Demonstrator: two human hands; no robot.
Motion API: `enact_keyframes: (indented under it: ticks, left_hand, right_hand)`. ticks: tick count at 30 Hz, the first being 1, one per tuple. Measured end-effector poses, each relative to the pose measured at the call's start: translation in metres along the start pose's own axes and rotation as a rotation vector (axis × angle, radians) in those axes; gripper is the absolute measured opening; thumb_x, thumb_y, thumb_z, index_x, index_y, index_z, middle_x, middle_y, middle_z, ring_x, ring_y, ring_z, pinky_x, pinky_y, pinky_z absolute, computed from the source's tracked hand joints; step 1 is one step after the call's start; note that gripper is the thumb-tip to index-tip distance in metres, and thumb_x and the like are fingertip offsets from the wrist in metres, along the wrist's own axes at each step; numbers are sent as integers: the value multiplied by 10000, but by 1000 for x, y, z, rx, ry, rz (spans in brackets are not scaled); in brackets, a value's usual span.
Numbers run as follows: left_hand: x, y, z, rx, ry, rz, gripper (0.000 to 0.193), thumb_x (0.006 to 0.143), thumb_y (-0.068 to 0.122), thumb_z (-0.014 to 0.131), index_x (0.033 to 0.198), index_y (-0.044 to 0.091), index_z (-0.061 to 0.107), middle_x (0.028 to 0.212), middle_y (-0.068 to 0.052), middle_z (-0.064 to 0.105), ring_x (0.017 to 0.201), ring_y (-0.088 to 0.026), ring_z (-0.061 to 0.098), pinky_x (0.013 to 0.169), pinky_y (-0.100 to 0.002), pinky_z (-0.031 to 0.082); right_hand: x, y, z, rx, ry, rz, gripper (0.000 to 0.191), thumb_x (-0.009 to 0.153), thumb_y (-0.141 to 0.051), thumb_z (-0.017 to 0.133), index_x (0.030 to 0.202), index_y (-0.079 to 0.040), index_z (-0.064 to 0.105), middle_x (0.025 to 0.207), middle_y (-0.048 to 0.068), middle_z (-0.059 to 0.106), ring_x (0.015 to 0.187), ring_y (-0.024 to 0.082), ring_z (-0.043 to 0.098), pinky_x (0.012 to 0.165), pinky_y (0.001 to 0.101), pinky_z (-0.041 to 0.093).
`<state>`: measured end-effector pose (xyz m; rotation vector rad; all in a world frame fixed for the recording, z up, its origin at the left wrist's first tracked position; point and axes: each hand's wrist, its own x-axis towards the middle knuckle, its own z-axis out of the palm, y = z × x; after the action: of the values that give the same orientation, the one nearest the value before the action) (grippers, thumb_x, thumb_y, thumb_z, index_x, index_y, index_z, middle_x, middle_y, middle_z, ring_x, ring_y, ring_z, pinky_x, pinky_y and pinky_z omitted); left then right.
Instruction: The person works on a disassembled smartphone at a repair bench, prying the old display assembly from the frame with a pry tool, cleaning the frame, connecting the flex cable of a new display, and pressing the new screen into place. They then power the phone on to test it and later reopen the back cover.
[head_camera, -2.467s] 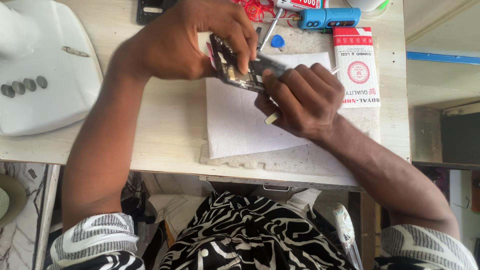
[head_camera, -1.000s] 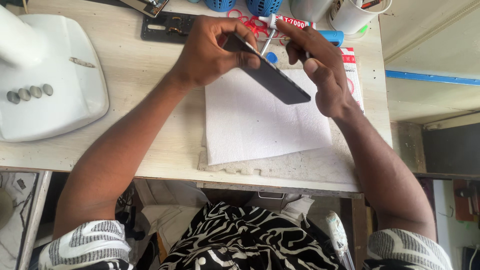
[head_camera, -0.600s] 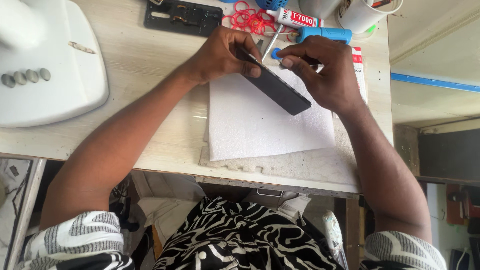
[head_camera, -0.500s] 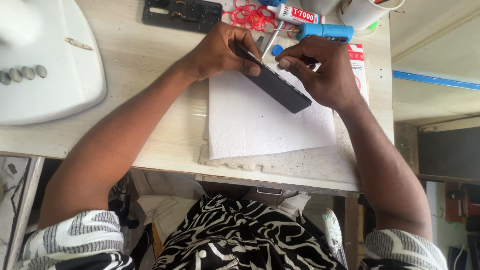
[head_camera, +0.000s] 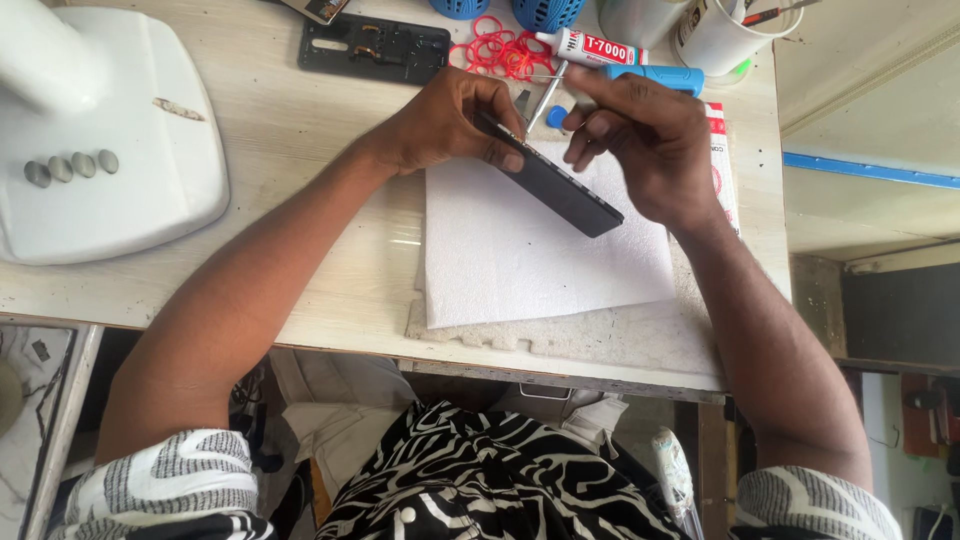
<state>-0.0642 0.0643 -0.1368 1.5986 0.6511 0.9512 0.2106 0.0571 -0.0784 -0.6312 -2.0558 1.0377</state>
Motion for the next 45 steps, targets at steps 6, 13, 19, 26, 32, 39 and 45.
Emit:
enact_keyframes:
  ticks: [6,13,19,26,32,39,45]
  left_hand:
    - [1,-3,-2,23,-8,12,315,774,194,948,946,67,718,959,-25,748,901,-85,702,843,-239,575]
    - [2,-4,0,-4,-6,10,315,770,187,949,946,64,719,965,-17,746,907,-83,702,851,-238,577]
    - [1,-2,-1,18,8,5,311,772,189,953,943,64,725,936,-12,743,879,-81,705,819,-230,576]
    - [0,1,1,26,5,14,304,783,167,952,951,62,721,922,-7,736,865,-73,703,795,-222,577]
    - [1,1,2,-3,9,11,304,787,158,947,964,62,719,926,-4,748,878,-73,723,823,-224,598]
    - [1,0,2,30,15,14,305,791,169,953,961,70,719,912,-2,741,860,-64,711,802,-222,584]
    - [1,1,2,36,16,10,313,787,194,957,957,75,723,909,0,743,859,-63,711,802,-224,584]
  right_hand:
    - [9,23,-11,953,251,129,358,950,-29,636,1289,51,553,1169,204,696,1041,298,747,917,351,646]
    - [4,44,2,911,173,170,415,1047,-115,701,1415,13,558,1288,139,689,1150,234,720,960,304,603]
    - [-7,42,13,790,139,277,232,1068,-141,701,1217,36,683,937,120,717,802,185,703,722,292,571]
    - [-6,22,23,380,194,133,220,1049,-107,725,1177,54,648,1050,171,740,970,239,772,876,382,681]
    - [-7,11,21,275,189,164,238,1052,-102,723,1196,70,645,1051,175,746,984,237,779,932,386,687]
    - [-7,3,21,169,178,160,229,1037,-61,742,1200,75,657,1053,177,752,987,234,785,911,373,649]
    - [-8,2,20,134,167,182,217,1022,-49,751,1191,68,680,1044,170,760,982,218,785,904,354,647]
